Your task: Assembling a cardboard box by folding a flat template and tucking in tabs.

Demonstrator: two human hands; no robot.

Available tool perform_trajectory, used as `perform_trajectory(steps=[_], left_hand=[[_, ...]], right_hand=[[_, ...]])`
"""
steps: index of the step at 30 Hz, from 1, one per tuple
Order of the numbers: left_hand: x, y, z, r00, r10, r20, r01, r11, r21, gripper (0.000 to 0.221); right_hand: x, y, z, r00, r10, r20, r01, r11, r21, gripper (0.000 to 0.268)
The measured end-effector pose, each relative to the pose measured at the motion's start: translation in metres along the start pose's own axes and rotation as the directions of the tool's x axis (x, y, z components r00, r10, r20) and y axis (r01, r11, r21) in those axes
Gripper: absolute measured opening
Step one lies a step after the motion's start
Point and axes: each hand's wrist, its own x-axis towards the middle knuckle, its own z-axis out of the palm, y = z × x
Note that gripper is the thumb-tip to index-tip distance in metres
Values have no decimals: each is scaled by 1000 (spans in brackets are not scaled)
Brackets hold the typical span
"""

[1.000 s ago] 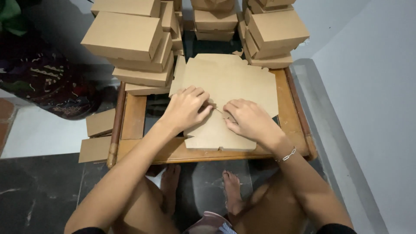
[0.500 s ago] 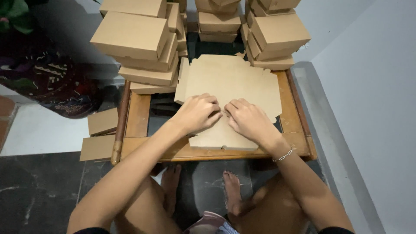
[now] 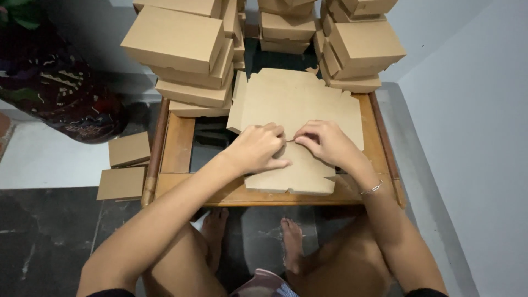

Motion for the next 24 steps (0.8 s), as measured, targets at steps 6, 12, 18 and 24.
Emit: perform_trajectory(steps=[6,12,18,24], left_hand=[[2,8,1,1000,1,11,-3,993,118,67],[-2,18,2,1000,-1,17,-1,990,143,107],[-10,36,-8,998,14,69,-30,969,245,136],[-13,53,-6,947,-39,318,-75,938,339,145]], right_hand=[[11,3,-2,989,145,41,-149,982,117,11],[23,5,0,956,288,62,-294,941,169,13],[21,12,-3,948,319,15,-318,938,139,29],[21,35,-1,933,355,54,-359,920,157,40]])
